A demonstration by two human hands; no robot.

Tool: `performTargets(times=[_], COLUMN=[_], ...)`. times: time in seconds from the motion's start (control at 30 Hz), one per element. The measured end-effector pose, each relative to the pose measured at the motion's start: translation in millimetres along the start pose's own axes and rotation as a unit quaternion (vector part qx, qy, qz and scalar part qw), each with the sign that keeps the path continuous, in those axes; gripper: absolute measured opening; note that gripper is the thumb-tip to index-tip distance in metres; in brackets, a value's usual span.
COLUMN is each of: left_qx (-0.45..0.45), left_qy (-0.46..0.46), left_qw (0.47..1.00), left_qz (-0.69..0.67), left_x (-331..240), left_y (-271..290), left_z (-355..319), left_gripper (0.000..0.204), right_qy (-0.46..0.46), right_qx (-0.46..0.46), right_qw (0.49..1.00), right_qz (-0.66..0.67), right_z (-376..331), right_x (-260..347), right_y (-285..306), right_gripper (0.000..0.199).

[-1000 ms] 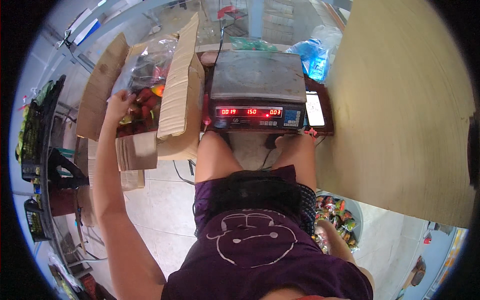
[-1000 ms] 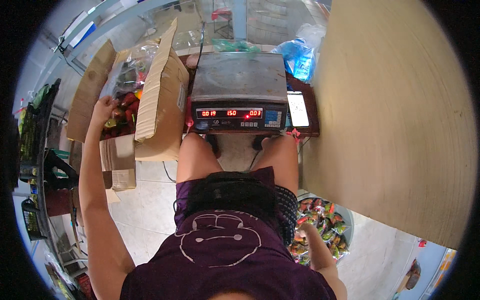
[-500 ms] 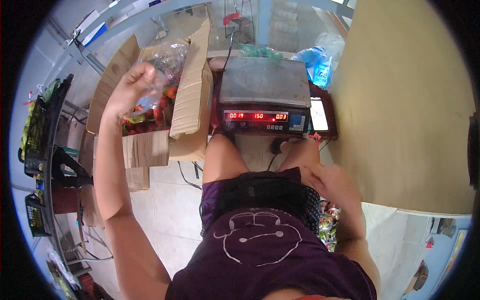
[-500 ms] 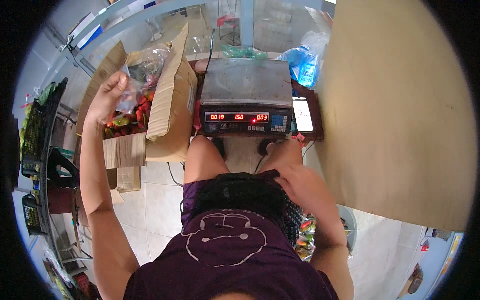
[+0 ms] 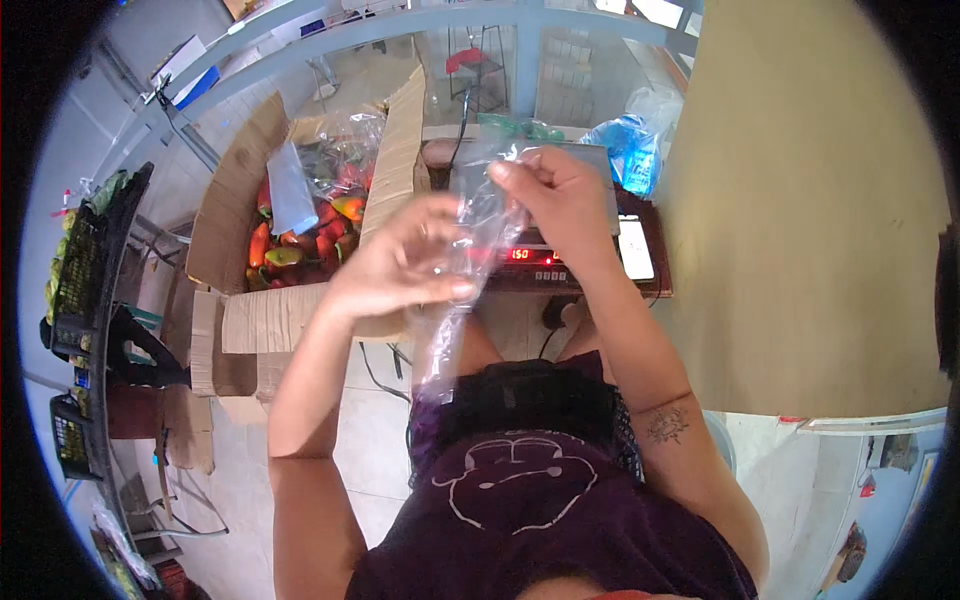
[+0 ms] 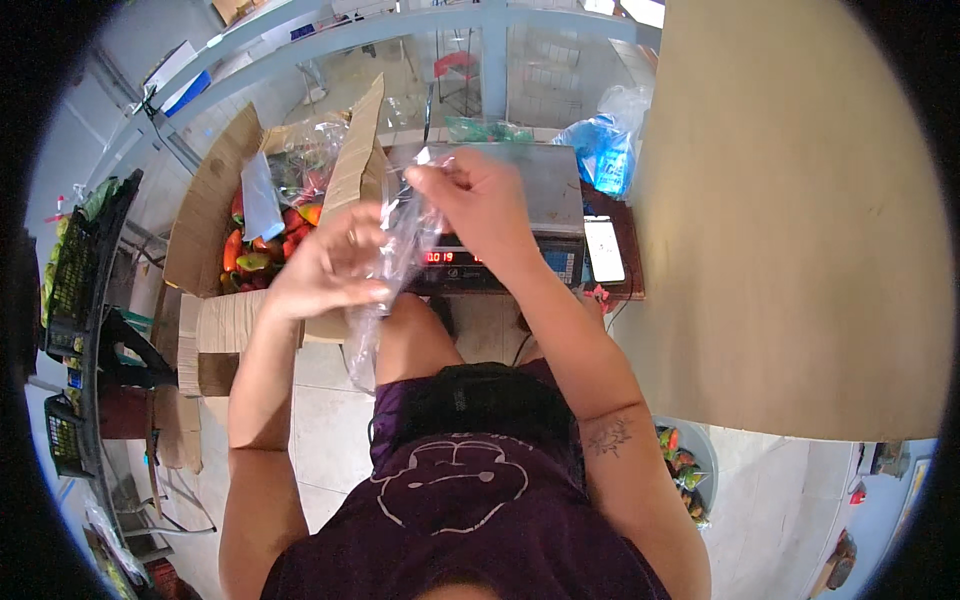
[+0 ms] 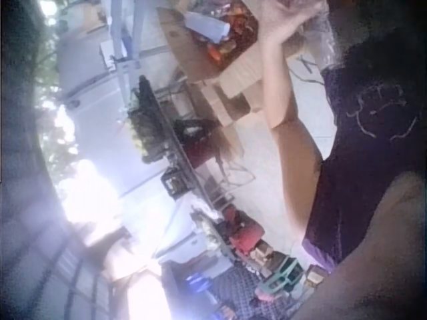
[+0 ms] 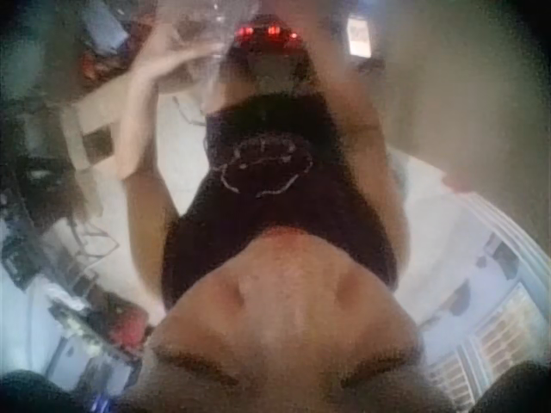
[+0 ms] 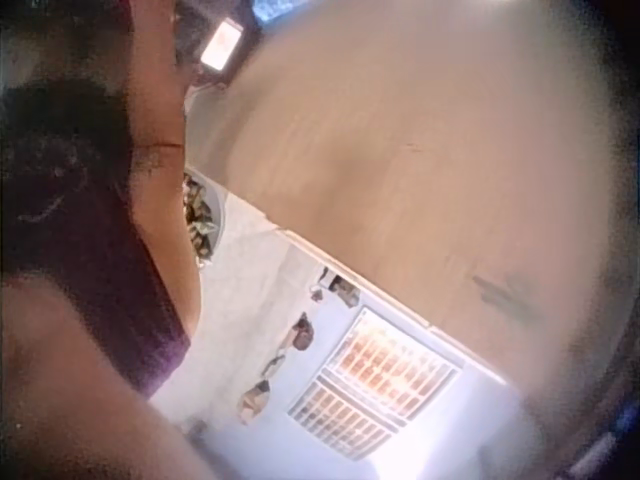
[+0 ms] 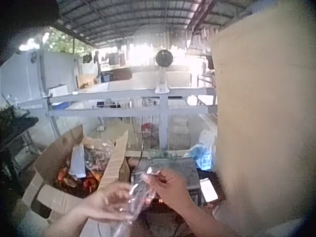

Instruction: The person puts peppers from a box into plastic bags by hand, weighs them on a digital scale, and ties the bags.

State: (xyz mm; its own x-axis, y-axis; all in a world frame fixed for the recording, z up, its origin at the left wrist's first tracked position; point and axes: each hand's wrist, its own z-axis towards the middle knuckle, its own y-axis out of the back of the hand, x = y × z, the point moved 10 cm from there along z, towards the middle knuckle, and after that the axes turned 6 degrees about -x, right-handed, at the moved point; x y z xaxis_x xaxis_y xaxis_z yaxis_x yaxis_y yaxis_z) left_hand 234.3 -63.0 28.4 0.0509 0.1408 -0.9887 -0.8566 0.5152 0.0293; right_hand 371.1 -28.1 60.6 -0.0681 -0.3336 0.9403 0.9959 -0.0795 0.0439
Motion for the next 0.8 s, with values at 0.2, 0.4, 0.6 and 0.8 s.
performTargets(times=[0.2, 0.4, 0.6, 0.8], left_qx=[-0.031, -0.080, -0.085, -0.093], left_qy=[0.078, 0.047, 0.112, 0.100], left_qw=[0.966, 0.989, 0.990, 0.991], left_qz=[-0.245, -0.116, -0.020, -0.011], left_x=[28.7, 14.3, 20.7, 24.4], left_y=[0.7, -4.4, -2.8, 9.1], left_z=[-3.3, 12.6, 10.3, -1.1], left_gripper=[0.048, 0.046, 0.013, 0.013], right_qy=[-0.013, 0.065, 0.040, 0.026], right_qx=[-0.084, -0.058, -0.058, -0.107], right_qw=[0.996, 0.991, 0.997, 0.994], right_qz=[-0.024, -0.101, -0.020, -0.024], right_z=[9.4, 10.1, 8.6, 17.5], right_x=[-4.3, -2.6, -1.3, -4.6], right_y=[30.0, 24.1, 24.8, 58.5], right_gripper=[0.022, 0.022, 0.020, 0.023])
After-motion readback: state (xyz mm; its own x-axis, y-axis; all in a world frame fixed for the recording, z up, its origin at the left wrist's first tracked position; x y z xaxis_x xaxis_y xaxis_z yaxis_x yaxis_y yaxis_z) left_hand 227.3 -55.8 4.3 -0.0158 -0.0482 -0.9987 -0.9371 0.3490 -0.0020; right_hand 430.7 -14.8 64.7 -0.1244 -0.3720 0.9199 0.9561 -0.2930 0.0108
